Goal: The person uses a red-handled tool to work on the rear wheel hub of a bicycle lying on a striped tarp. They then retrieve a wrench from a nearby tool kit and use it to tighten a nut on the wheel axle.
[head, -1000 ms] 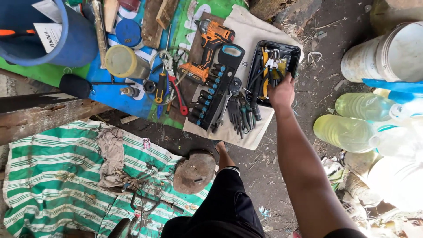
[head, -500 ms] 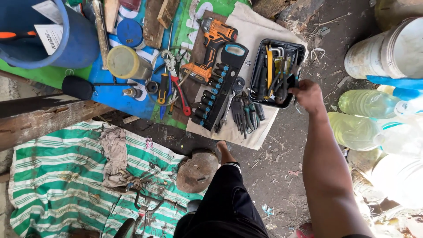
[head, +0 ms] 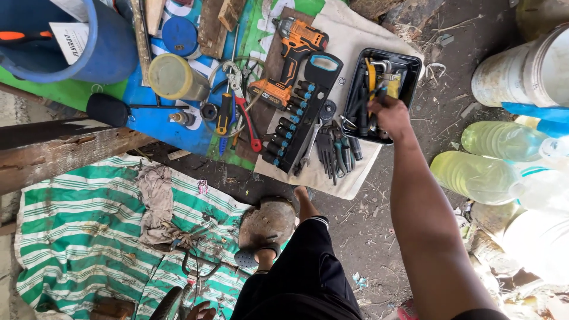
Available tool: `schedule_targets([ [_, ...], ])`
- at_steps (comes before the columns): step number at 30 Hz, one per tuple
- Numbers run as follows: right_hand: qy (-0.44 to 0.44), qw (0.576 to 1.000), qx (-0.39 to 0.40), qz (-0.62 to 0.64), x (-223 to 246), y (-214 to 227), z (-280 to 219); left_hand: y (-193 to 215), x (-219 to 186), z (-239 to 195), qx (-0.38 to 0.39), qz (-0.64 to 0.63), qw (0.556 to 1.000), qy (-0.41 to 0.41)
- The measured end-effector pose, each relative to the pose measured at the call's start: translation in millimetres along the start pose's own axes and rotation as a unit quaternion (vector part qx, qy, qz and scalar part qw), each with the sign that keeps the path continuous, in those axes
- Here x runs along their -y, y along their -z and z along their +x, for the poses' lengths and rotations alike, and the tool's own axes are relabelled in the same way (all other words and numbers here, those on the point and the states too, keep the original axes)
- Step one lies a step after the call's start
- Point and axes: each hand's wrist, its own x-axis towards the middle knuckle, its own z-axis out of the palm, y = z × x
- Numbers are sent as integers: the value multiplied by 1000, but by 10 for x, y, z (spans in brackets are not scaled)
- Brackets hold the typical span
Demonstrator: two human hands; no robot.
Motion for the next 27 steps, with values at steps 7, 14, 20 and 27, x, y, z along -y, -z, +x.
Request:
schedule_targets([
  [7, 57, 983, -116, -131, 671, -874, -533, -19, -682, -632, -11, 196, 980, 8],
  [14, -153, 971, 70, 168, 391, -2087, -651, 1, -433, -527, -12, 165, 986, 1],
  [20, -200, 946, 21, 255, 454, -2083, -698, 94, -416, -579, -66, 138, 987, -54],
  [27, -180, 930, -4, 322, 380, -1118, -1372, 400, -1006, -85, 19, 240, 962, -130],
])
